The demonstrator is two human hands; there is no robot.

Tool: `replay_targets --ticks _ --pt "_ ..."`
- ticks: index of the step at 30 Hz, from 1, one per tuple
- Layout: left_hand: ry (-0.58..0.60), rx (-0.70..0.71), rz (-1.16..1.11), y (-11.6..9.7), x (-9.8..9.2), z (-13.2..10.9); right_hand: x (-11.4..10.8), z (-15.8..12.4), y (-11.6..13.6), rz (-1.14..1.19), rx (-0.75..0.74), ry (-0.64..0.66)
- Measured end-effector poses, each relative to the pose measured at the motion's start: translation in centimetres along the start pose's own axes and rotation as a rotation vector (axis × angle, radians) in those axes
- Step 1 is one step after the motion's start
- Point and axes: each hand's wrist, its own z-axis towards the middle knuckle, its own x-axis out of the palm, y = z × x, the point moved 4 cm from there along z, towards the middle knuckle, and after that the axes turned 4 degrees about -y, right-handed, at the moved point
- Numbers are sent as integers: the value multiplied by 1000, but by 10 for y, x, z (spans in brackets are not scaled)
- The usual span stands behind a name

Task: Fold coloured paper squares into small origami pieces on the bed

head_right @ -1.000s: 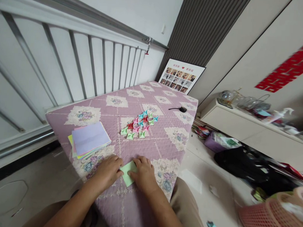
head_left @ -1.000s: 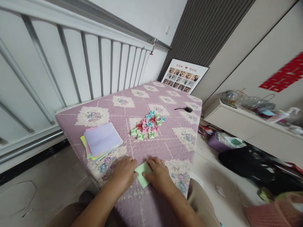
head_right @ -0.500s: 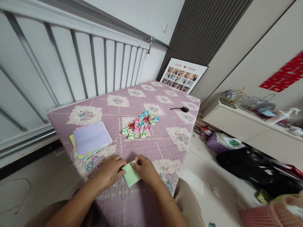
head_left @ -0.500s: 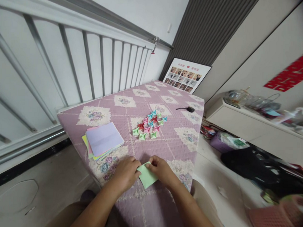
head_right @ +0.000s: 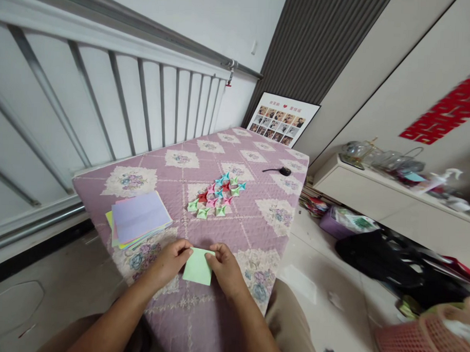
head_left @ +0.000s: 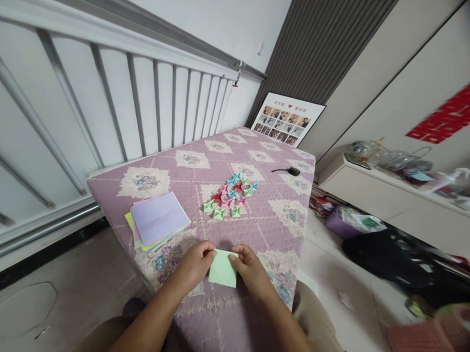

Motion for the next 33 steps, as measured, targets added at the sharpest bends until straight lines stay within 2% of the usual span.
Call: replay_targets --ticks 4,10,15,20,24,33 --pt "-21 13 52 -4 -3 1 3 -4 9 -19 -17 109" --pt "29 43 105 -7 0 0 10 -6 16 -67 -15 147" --pt "46 51 98 -11 1 -3 14 -8 16 -83 -11 116" --pt "112 15 27 -13 3 -5 15 -10 14 -42 -30 65" --pt "68 -10 77 -11 1 -4 16 -8 12 19 -37 32" --pt "63 -7 117 -14 0 -5 20 -6 10 -12 -16 64"
